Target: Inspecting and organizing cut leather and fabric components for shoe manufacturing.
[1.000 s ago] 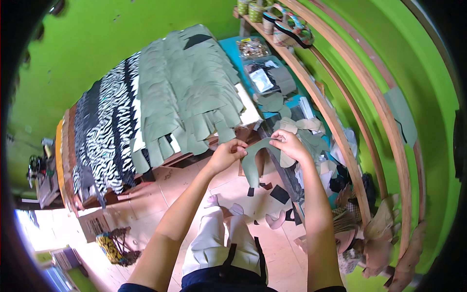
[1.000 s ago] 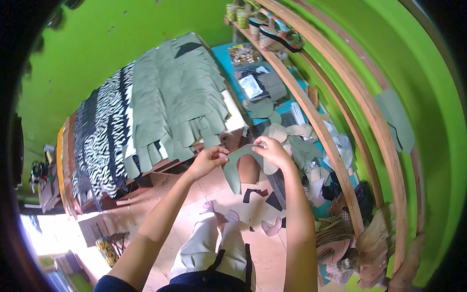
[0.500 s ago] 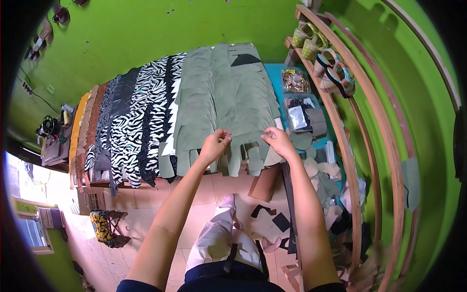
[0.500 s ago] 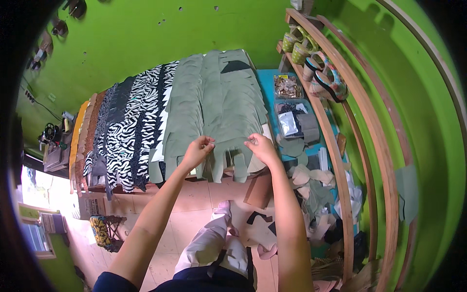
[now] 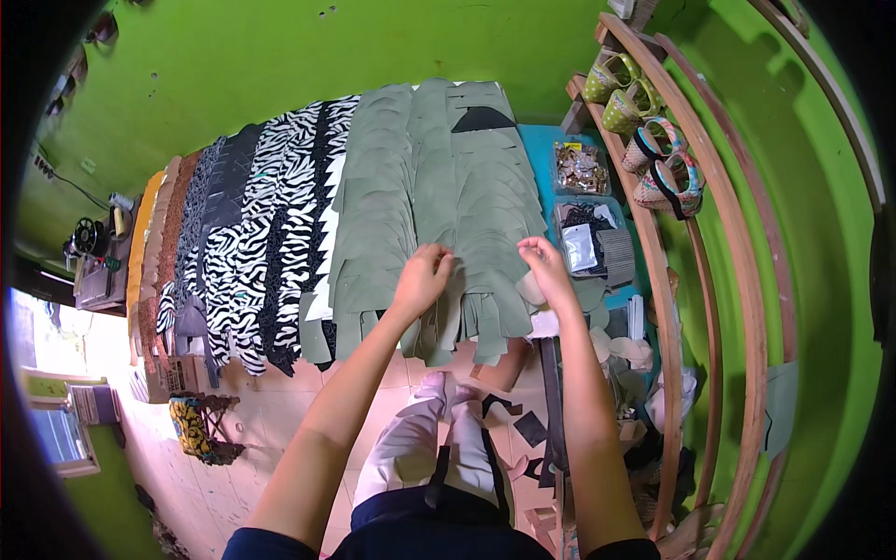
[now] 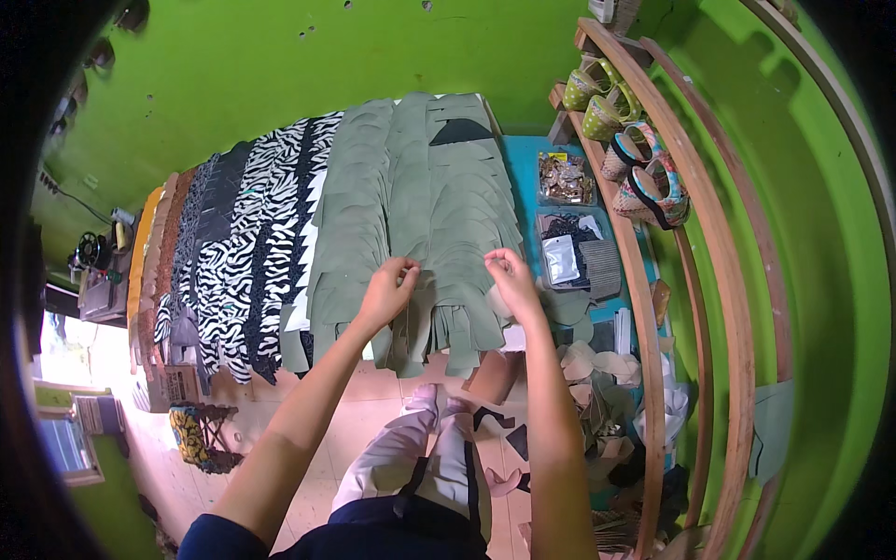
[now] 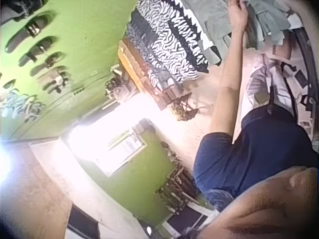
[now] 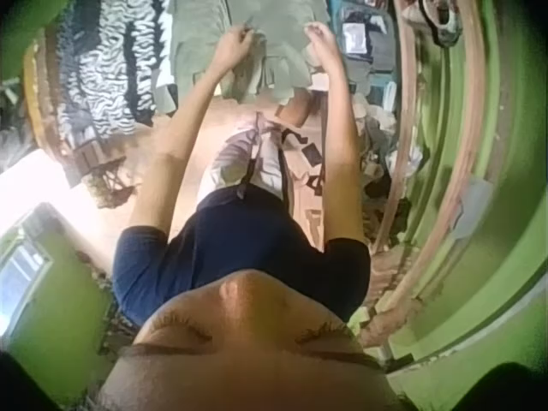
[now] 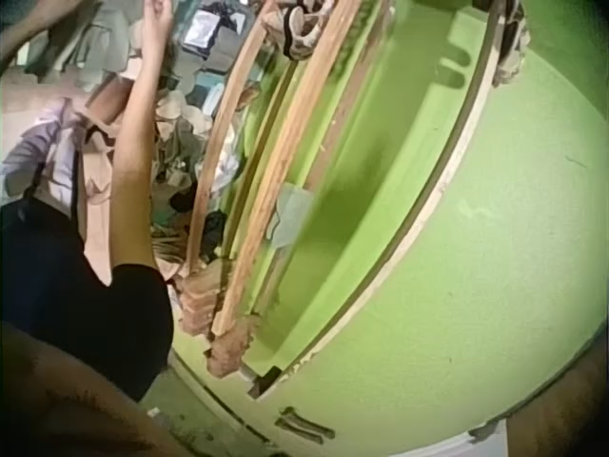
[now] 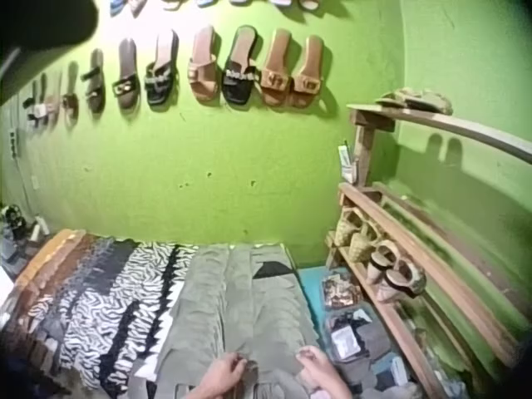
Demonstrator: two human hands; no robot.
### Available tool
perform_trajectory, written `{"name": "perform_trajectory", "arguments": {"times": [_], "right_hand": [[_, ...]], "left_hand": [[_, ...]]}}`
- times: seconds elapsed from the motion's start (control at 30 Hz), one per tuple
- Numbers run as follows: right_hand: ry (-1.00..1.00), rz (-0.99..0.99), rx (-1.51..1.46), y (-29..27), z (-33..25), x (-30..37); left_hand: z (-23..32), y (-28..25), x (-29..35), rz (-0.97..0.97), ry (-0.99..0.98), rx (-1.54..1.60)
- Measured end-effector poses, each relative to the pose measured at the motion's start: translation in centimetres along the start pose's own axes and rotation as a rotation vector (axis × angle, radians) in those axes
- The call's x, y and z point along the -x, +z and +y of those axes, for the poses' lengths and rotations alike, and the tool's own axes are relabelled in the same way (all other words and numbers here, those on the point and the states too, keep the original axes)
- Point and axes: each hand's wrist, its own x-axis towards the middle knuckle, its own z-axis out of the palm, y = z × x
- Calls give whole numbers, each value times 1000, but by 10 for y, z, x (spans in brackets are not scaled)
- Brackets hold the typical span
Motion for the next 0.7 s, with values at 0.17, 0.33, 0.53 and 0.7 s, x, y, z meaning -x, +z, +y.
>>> {"name": "perform_trajectory", "arguments": {"times": [0.17,0.33,0.53,0.7], "right_hand": [[1,81,-206,44,-22,5],[-110,15,-326,64,-28,-9],[-367,-7,238,73,-45,-11],[-306,-105,319,71,-49,-1]], "left_hand": [[19,16,0,-201,-236,425],[31,13,-8,-278,-545,563],[13,-11,-12,-371,-945,1174],[0,-13,-2,-133,-645,1223]]}}
